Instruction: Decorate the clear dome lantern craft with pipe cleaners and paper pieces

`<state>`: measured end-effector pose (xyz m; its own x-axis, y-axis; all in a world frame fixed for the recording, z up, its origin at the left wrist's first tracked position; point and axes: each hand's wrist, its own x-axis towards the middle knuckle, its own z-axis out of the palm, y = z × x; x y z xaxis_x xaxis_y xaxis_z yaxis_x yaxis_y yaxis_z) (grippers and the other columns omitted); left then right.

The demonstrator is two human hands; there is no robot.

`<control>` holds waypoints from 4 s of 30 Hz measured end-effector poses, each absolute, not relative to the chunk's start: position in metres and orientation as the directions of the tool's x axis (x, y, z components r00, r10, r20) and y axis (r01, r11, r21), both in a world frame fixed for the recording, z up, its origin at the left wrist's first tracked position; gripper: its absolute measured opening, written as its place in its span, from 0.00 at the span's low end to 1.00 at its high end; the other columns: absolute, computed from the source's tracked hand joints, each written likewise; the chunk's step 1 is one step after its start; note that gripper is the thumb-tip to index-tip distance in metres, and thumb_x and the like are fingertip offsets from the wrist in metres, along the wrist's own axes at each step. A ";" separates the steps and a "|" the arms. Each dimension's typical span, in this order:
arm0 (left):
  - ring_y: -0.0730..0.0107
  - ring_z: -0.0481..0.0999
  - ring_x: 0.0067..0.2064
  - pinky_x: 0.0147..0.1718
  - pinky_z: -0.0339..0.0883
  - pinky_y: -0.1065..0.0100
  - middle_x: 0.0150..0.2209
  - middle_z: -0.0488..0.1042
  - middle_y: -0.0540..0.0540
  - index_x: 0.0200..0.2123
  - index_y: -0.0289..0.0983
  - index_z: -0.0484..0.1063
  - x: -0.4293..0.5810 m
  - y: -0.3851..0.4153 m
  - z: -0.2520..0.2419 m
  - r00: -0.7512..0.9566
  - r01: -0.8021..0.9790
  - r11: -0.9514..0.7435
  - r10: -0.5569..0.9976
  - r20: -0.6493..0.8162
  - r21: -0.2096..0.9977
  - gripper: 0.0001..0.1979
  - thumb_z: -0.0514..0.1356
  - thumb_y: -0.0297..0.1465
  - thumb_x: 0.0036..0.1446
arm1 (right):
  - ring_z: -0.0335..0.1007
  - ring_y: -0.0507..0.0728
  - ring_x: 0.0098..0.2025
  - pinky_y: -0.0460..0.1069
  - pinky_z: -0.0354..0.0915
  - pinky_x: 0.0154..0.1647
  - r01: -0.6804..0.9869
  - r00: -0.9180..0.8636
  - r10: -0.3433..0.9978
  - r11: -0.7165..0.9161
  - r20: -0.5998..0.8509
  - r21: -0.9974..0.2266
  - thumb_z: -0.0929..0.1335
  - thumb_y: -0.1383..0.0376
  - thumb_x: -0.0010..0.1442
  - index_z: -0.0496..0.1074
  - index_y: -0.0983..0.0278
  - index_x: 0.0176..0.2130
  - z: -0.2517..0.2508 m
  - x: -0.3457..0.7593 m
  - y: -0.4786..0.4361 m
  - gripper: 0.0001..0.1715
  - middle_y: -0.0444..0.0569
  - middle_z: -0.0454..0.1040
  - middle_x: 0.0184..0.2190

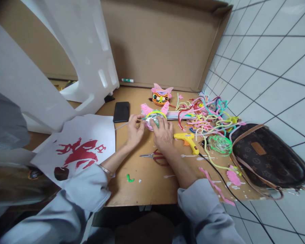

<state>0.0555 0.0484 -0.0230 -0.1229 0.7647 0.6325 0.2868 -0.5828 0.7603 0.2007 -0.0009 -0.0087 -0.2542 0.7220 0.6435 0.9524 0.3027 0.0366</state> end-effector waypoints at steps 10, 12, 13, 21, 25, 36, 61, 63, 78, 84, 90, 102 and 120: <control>0.61 0.78 0.51 0.53 0.72 0.58 0.49 0.79 0.38 0.50 0.36 0.73 0.060 0.041 -0.031 0.080 0.347 -0.747 0.626 0.776 0.567 0.13 0.53 0.28 0.65 | 0.62 0.64 0.64 0.60 0.57 0.61 0.899 -0.180 0.706 0.401 0.685 -0.177 0.57 0.71 0.67 0.66 0.66 0.62 -0.010 0.201 -0.001 0.28 0.61 0.70 0.61; 0.62 0.78 0.51 0.52 0.72 0.59 0.48 0.79 0.39 0.49 0.36 0.74 0.058 0.043 -0.031 0.075 0.342 -0.751 0.621 0.780 0.565 0.13 0.54 0.29 0.65 | 0.62 0.63 0.65 0.60 0.58 0.63 0.859 -0.119 0.671 0.440 0.732 -0.263 0.56 0.70 0.67 0.64 0.65 0.63 -0.009 0.206 0.002 0.28 0.61 0.69 0.61; 0.62 0.78 0.50 0.52 0.72 0.59 0.48 0.79 0.39 0.49 0.36 0.74 0.058 0.043 -0.031 0.074 0.345 -0.749 0.623 0.779 0.566 0.12 0.54 0.29 0.65 | 0.62 0.63 0.65 0.60 0.59 0.63 0.839 -0.077 0.646 0.454 0.759 -0.301 0.56 0.69 0.67 0.64 0.65 0.63 -0.008 0.210 0.003 0.28 0.60 0.69 0.61; 0.60 0.77 0.51 0.54 0.71 0.56 0.47 0.79 0.40 0.48 0.38 0.76 0.054 0.045 -0.029 0.099 0.353 -0.751 0.624 0.775 0.559 0.12 0.55 0.29 0.65 | 0.71 0.60 0.58 0.57 0.68 0.60 0.805 0.019 0.630 0.451 0.777 -0.385 0.60 0.68 0.67 0.76 0.63 0.52 -0.018 0.232 0.016 0.21 0.57 0.74 0.54; 0.62 0.78 0.51 0.54 0.72 0.57 0.47 0.78 0.40 0.49 0.38 0.76 0.053 0.046 -0.031 0.124 0.359 -0.776 0.590 0.797 0.519 0.14 0.55 0.26 0.65 | 0.74 0.59 0.53 0.55 0.71 0.55 0.858 -0.007 0.652 0.394 0.758 -0.330 0.60 0.69 0.68 0.78 0.62 0.52 -0.023 0.228 0.015 0.22 0.57 0.77 0.52; 0.61 0.78 0.52 0.57 0.72 0.54 0.49 0.78 0.39 0.50 0.38 0.79 0.048 0.049 -0.033 0.188 0.417 -0.769 0.594 0.782 0.483 0.16 0.54 0.26 0.65 | 0.74 0.59 0.57 0.55 0.71 0.61 0.813 -0.046 0.714 0.433 0.698 -0.389 0.58 0.69 0.70 0.73 0.63 0.60 -0.024 0.228 0.011 0.25 0.58 0.77 0.55; 0.61 0.78 0.54 0.57 0.72 0.55 0.51 0.79 0.39 0.50 0.38 0.78 0.046 0.045 -0.030 0.228 0.442 -0.780 0.576 0.785 0.444 0.17 0.53 0.25 0.64 | 0.75 0.61 0.56 0.57 0.72 0.59 0.815 -0.009 0.712 0.412 0.702 -0.408 0.58 0.70 0.69 0.75 0.67 0.56 -0.031 0.231 0.016 0.24 0.60 0.77 0.53; 0.61 0.77 0.53 0.57 0.71 0.55 0.50 0.77 0.40 0.48 0.38 0.78 0.046 0.044 -0.029 0.207 0.442 -0.770 0.588 0.782 0.461 0.15 0.53 0.27 0.65 | 0.75 0.61 0.55 0.57 0.72 0.59 0.806 -0.012 0.713 0.422 0.701 -0.416 0.58 0.70 0.68 0.74 0.66 0.57 -0.030 0.230 0.015 0.24 0.59 0.77 0.53; 0.65 0.74 0.49 0.52 0.68 0.63 0.49 0.73 0.43 0.48 0.39 0.68 0.047 0.068 -0.047 -0.181 -0.025 -0.434 0.888 0.423 0.901 0.21 0.64 0.44 0.57 | 0.75 0.62 0.50 0.59 0.70 0.56 0.675 0.122 0.737 0.429 0.664 -0.600 0.61 0.62 0.66 0.73 0.65 0.51 -0.028 0.229 0.020 0.18 0.58 0.78 0.47; 0.57 0.73 0.58 0.58 0.66 0.57 0.54 0.74 0.40 0.50 0.40 0.68 0.057 0.074 -0.048 -0.100 -0.228 -0.357 0.934 0.343 0.906 0.32 0.68 0.54 0.50 | 0.72 0.64 0.57 0.62 0.67 0.61 0.349 0.326 0.809 0.378 0.489 -0.858 0.64 0.50 0.64 0.70 0.61 0.54 -0.028 0.226 0.030 0.26 0.57 0.75 0.55; 0.58 0.77 0.53 0.56 0.69 0.55 0.48 0.77 0.41 0.47 0.40 0.68 0.062 0.071 -0.044 -0.029 -0.312 -0.280 0.958 0.285 0.908 0.34 0.71 0.54 0.45 | 0.75 0.63 0.48 0.60 0.72 0.53 0.159 0.348 0.868 0.317 0.354 -0.935 0.68 0.43 0.56 0.72 0.61 0.46 -0.033 0.222 0.037 0.29 0.55 0.78 0.45; 0.62 0.78 0.45 0.48 0.71 0.61 0.43 0.77 0.44 0.44 0.39 0.65 0.059 0.070 -0.040 0.029 -0.381 -0.182 0.977 0.209 0.906 0.39 0.79 0.44 0.31 | 0.73 0.59 0.42 0.57 0.74 0.47 -0.037 0.374 0.897 0.268 0.235 -0.963 0.78 0.49 0.40 0.71 0.60 0.41 -0.034 0.222 0.041 0.32 0.50 0.76 0.40; 0.68 0.78 0.42 0.48 0.70 0.64 0.40 0.78 0.48 0.43 0.40 0.69 0.055 0.069 -0.042 0.045 -0.472 -0.110 0.988 0.148 0.875 0.35 0.79 0.46 0.33 | 0.72 0.58 0.42 0.58 0.73 0.50 -0.069 0.376 0.909 0.222 0.181 -0.973 0.80 0.49 0.35 0.71 0.60 0.41 -0.028 0.225 0.038 0.36 0.49 0.76 0.39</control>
<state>0.0548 0.0695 -0.0421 0.0446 0.9879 0.1484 -0.4723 -0.1100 0.8745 0.2252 0.0383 -0.0279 0.3759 0.9089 0.1806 -0.0695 0.2220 -0.9726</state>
